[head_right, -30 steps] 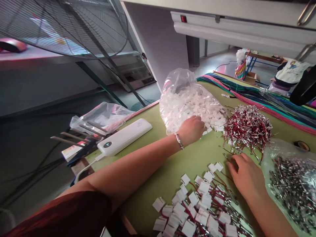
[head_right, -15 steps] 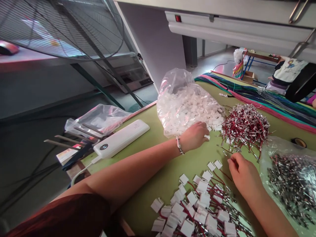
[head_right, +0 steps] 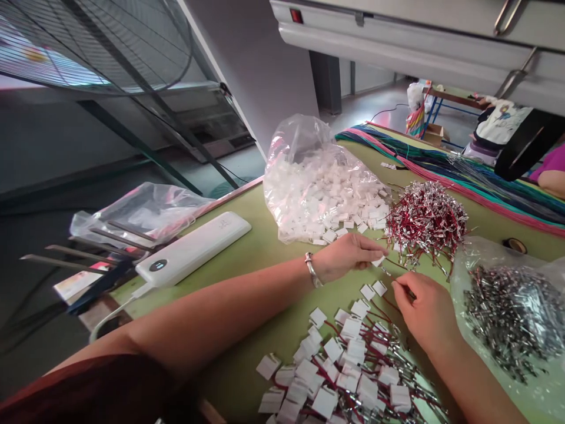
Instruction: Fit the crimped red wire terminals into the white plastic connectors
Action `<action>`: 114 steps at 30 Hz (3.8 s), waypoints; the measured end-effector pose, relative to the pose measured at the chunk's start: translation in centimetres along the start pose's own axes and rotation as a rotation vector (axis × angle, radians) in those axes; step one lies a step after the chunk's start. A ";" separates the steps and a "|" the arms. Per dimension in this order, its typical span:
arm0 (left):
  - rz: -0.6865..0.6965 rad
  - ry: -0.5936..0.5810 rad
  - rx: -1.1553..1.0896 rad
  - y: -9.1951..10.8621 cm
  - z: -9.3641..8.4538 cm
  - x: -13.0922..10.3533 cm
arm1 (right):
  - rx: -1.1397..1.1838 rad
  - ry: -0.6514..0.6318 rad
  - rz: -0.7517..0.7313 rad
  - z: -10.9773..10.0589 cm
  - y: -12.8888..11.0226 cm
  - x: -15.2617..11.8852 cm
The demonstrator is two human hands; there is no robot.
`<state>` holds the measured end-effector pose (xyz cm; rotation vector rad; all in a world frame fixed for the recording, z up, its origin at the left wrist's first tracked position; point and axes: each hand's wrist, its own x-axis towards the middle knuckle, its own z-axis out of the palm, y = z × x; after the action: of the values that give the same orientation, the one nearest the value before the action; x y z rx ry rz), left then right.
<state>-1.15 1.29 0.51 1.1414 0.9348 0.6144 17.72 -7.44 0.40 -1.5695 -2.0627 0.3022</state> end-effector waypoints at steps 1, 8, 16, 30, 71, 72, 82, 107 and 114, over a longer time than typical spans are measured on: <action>-0.040 -0.005 -0.078 -0.1 0.2 0.0 | -0.031 0.008 -0.048 0.0 -0.1 -0.1; -0.161 -0.068 -0.260 -0.4 0.6 -0.1 | -0.238 0.123 -0.220 0.0 -0.3 -0.1; -0.144 -0.113 -0.338 -0.5 0.3 -0.1 | -0.226 0.089 -0.155 0.1 0.1 -0.2; 0.042 -0.298 -0.212 -0.6 -0.2 0.0 | 0.811 -0.422 0.713 -1.7 -0.9 0.8; 0.543 0.000 1.289 0.8 2.5 4.9 | -0.268 -0.040 0.234 -4.0 4.8 1.9; 0.549 0.001 1.243 0.9 2.1 4.5 | -0.281 -0.046 0.241 -4.6 5.0 1.9; 0.227 0.088 0.350 0.3 -1.6 0.5 | -0.185 -0.094 0.140 -3.9 3.6 2.4; -0.039 0.003 -0.289 0.4 -1.4 0.5 | 0.060 -0.003 0.283 -2.6 3.7 3.2; -0.003 -0.029 -0.292 0.0 -0.9 0.5 | -0.521 -0.263 0.120 1.9 -0.1 2.6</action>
<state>-1.73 2.14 0.28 0.8850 0.7920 0.7053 16.16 -4.72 -0.42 -2.0548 -2.3839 0.0055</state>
